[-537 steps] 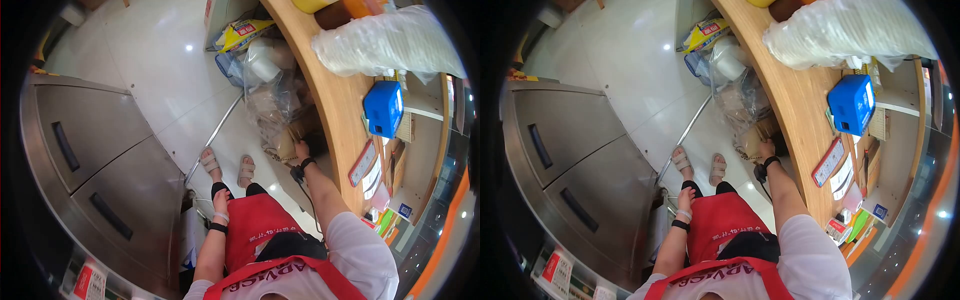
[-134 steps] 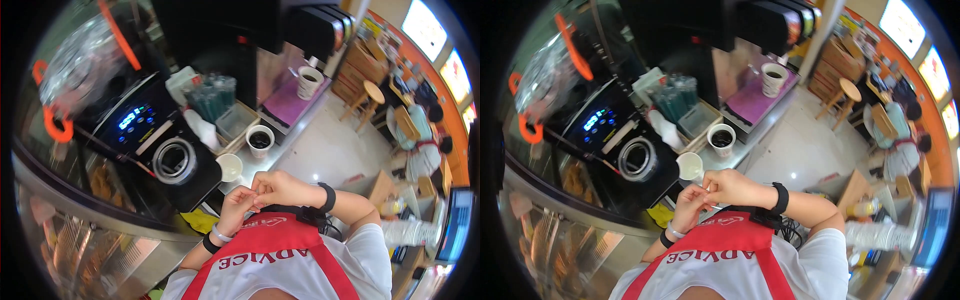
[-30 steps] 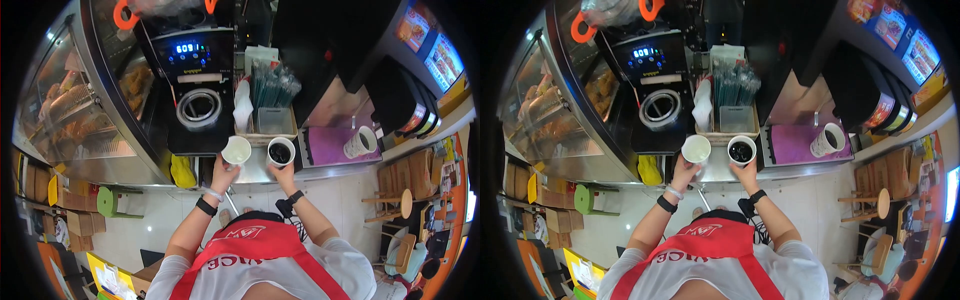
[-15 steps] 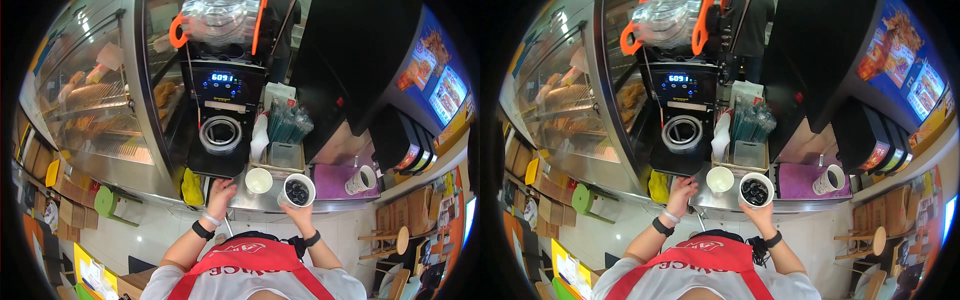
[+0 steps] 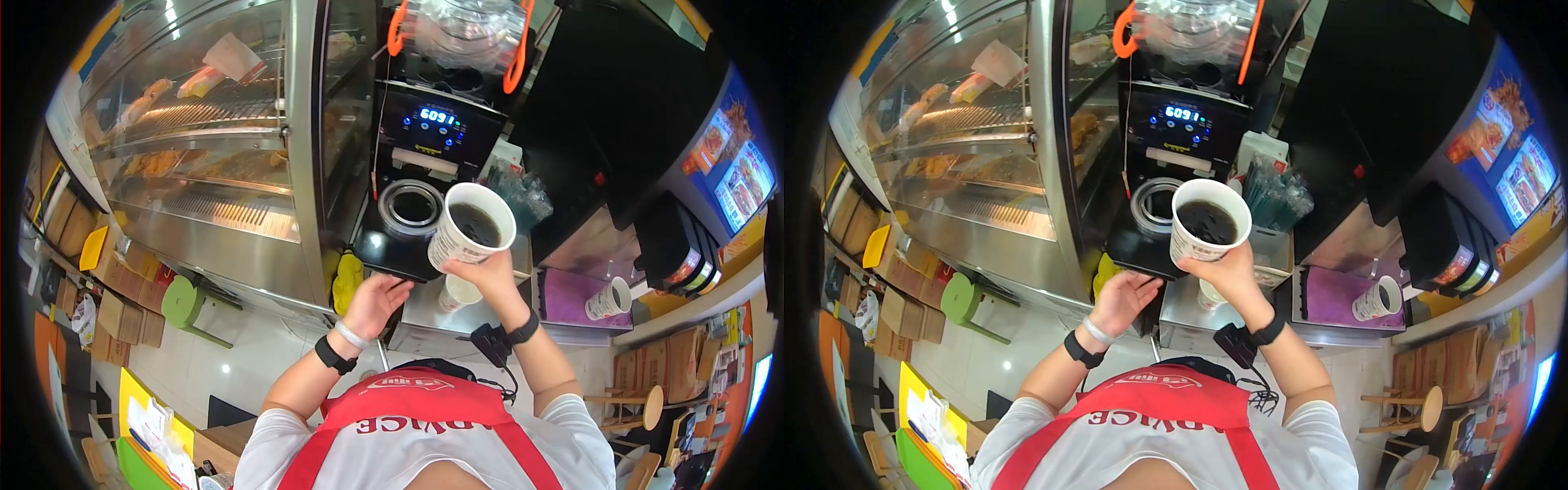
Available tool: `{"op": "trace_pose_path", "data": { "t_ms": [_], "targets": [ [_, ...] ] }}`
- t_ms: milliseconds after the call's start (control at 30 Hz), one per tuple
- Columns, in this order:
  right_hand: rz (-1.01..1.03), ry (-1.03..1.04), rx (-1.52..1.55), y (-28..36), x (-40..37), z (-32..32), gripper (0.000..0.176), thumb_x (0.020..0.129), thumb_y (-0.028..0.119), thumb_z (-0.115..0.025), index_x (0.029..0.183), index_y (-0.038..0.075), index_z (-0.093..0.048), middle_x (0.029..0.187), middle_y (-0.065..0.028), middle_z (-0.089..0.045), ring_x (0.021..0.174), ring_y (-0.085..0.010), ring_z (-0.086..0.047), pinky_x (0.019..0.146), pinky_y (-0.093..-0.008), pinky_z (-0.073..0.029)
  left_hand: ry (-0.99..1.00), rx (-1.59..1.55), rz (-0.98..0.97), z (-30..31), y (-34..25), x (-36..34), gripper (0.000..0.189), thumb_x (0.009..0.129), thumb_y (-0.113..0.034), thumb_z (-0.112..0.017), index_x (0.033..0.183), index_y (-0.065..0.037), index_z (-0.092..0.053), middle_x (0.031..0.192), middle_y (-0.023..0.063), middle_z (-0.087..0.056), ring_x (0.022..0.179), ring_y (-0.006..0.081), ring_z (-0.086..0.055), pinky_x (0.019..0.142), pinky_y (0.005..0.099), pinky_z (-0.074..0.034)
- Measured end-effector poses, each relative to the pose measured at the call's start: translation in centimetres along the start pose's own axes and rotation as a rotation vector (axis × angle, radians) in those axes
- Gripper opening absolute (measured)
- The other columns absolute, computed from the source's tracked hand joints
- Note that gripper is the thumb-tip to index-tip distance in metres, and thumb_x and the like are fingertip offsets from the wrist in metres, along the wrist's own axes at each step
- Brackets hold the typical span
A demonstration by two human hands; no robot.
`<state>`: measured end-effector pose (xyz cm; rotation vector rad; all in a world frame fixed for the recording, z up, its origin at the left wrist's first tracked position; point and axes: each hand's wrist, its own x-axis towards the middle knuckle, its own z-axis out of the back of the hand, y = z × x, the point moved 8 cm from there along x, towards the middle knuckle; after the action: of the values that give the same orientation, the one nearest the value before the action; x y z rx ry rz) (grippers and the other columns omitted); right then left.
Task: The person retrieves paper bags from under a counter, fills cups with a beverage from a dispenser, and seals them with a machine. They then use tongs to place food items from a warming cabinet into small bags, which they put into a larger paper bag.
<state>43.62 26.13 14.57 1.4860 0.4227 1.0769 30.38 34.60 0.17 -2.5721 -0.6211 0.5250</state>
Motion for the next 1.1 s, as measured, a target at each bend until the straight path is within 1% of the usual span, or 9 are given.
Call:
{"op": "trace_pose_path", "data": {
  "t_ms": [100, 200, 267, 333, 500, 600, 767, 967, 1100],
  "targets": [
    [0.007, 0.022, -0.029, -1.1, 3.2, -2.2, 0.064, 0.052, 0.008, -0.076, 0.108, 0.0, -0.046, 0.101, -0.0082, -0.054, 0.093, -0.0155, -0.052, 0.082, -0.0284, -0.041, 0.036, 0.23, 0.243, -0.9, 0.7, -2.0, 0.031, 0.082, -0.021, -0.043, 0.106, -0.001, -0.049, 0.105, 0.0132, -0.055, 0.099, 0.0211, -0.052, 0.085, 0.0335, -0.041],
    [0.078, 0.035, -0.043, -1.9, 5.6, -3.7, 0.068, 0.05, 0.008, -0.077, 0.109, 0.0, -0.042, 0.103, -0.0086, -0.052, 0.096, -0.0169, -0.05, 0.084, -0.0295, -0.04, 0.233, 0.525, 0.198, -4.1, -1.6, -2.7, 0.028, 0.082, -0.023, -0.048, 0.101, -0.003, -0.05, 0.103, 0.0094, -0.055, 0.092, 0.0167, -0.053, 0.081, 0.0316, -0.043],
    [0.084, -0.012, -0.046, -4.6, 7.0, -4.0, 0.073, 0.049, 0.009, -0.077, 0.11, 0.0, -0.039, 0.104, -0.0095, -0.051, 0.097, -0.0182, -0.049, 0.084, -0.0297, -0.04, 0.192, 0.661, -0.209, -4.7, -5.6, 0.1, 0.034, 0.081, -0.018, -0.05, 0.113, -0.007, -0.046, 0.106, 0.0048, -0.053, 0.096, 0.0127, -0.051, 0.083, 0.0278, -0.04],
    [0.093, -0.107, -0.078, -5.8, 7.7, -3.9, 0.078, 0.047, 0.011, -0.079, 0.111, -0.001, -0.035, 0.103, -0.0116, -0.051, 0.098, -0.0201, -0.049, 0.083, -0.0298, -0.04, 0.134, 0.788, -0.573, -7.0, -9.4, 1.6, 0.056, 0.078, -0.011, -0.054, 0.128, -0.008, -0.029, 0.126, 0.0088, -0.036, 0.107, 0.0192, -0.043, 0.089, 0.0296, -0.035],
    [0.065, -0.187, -0.208, -6.8, 8.8, -3.7, 0.076, 0.049, 0.02, -0.079, 0.108, -0.002, -0.035, 0.104, -0.0148, -0.05, 0.097, -0.0226, -0.051, 0.082, -0.0307, -0.041, 0.323, 0.755, -0.45, -9.9, -9.6, 4.9, 0.064, 0.077, -0.004, -0.051, 0.133, -0.008, -0.019, 0.129, 0.0103, -0.033, 0.115, 0.0193, -0.035, 0.095, 0.0293, -0.028],
    [0.217, -0.223, -0.259, -5.9, 8.6, -3.0, 0.078, 0.05, 0.021, -0.079, 0.109, -0.002, -0.034, 0.101, -0.0148, -0.052, 0.095, -0.0229, -0.052, 0.081, -0.0308, -0.041, 0.356, 0.851, -0.52, -8.9, -9.5, 6.9, 0.064, 0.075, -0.011, -0.057, 0.13, -0.004, -0.024, 0.124, 0.0116, -0.038, 0.109, 0.0175, -0.041, 0.09, 0.0274, -0.033],
    [-0.152, -0.064, -0.383, -8.6, 8.5, -2.8, 0.077, 0.048, 0.032, -0.079, 0.105, -0.003, -0.04, 0.105, -0.0201, -0.049, 0.1, -0.0286, -0.049, 0.085, -0.0311, -0.039, 0.179, 1.145, -0.686, -6.8, -9.9, 8.1, 0.053, 0.071, -0.019, -0.06, 0.117, 0.001, -0.042, 0.116, 0.0182, -0.045, 0.11, 0.0285, -0.041, 0.095, 0.0341, -0.028],
    [-0.031, -0.029, -0.587, -9.5, 9.3, -3.2, 0.093, 0.042, 0.037, -0.079, 0.109, -0.011, -0.036, 0.11, -0.0258, -0.044, 0.106, -0.0341, -0.042, 0.09, -0.036, -0.034, 0.03, 1.489, -0.872, -6.7, -10.7, 7.7, 0.049, 0.069, -0.026, -0.058, 0.109, 0.001, -0.049, 0.115, 0.0184, -0.047, 0.112, 0.0327, -0.037, 0.1, 0.0419, -0.019],
    [-0.002, 0.05, -0.7, -9.8, 9.2, -3.6, 0.102, 0.041, 0.041, -0.079, 0.112, -0.016, -0.032, 0.112, -0.0288, -0.041, 0.109, -0.0373, -0.038, 0.093, -0.037, -0.031, -0.05, 1.622, -0.834, -5.2, -10.7, 8.0, 0.047, 0.069, -0.026, -0.058, 0.107, 0.001, -0.051, 0.116, 0.0182, -0.046, 0.112, 0.0334, -0.037, 0.099, 0.0414, -0.021]
  ]
}}
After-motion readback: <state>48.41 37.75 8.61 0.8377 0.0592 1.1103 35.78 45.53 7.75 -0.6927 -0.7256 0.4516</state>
